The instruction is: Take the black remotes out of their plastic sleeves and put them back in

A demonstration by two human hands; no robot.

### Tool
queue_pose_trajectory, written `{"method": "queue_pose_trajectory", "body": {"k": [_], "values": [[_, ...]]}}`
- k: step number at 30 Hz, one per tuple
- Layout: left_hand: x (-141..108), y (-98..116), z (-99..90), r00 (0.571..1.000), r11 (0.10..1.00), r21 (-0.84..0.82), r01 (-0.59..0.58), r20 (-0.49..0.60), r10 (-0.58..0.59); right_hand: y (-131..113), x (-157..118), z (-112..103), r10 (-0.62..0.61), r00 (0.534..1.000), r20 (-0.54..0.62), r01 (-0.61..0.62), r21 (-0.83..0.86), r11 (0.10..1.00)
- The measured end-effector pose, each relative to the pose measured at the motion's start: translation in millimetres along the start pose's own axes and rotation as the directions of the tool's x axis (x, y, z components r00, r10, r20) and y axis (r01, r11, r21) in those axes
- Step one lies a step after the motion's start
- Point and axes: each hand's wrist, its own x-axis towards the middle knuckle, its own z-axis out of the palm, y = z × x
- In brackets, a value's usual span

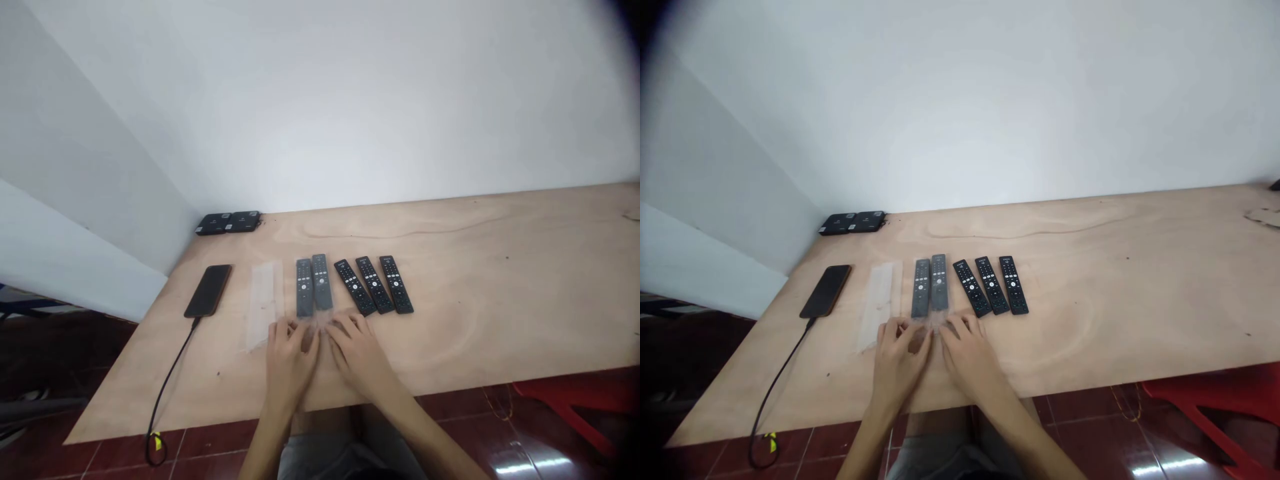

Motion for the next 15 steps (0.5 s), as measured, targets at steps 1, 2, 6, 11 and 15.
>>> {"method": "queue_pose_trajectory", "body": {"k": [1,2,6,11,15], "values": [[-0.1,0.5,-0.6,1.000,1.000,0.013,0.002,-0.001,-0.002,-0.1,0.2,-0.6,0.002,1.000,0.003,-0.002,-0.002,1.000],[0.0,1.0,-1.1,1.000,1.000,0.013,-0.002,0.003,0.002,-0.2,0.3,-1.2,0.004,1.000,0.004,-0.004,-0.003,1.000],[1.9,1.7,-2.4,0.996,0.995,-0.066,-0.077,0.048,0.080,-0.2,0.6,-3.2,0.007,1.000,0.012,-0.007,-0.001,1.000],[3.0,0.2,-5.0,0.990,0.985,-0.131,-0.110,0.078,0.121,-1.9,0.7,-2.6,0.010,1.000,-0.003,-0.010,0.016,1.000],[1.9,-0.7,-5.9,0.990,0.980,-0.164,-0.109,0.070,0.122,3.7,0.1,-5.9,-0.012,0.998,-0.060,0.017,0.093,0.996]]}}
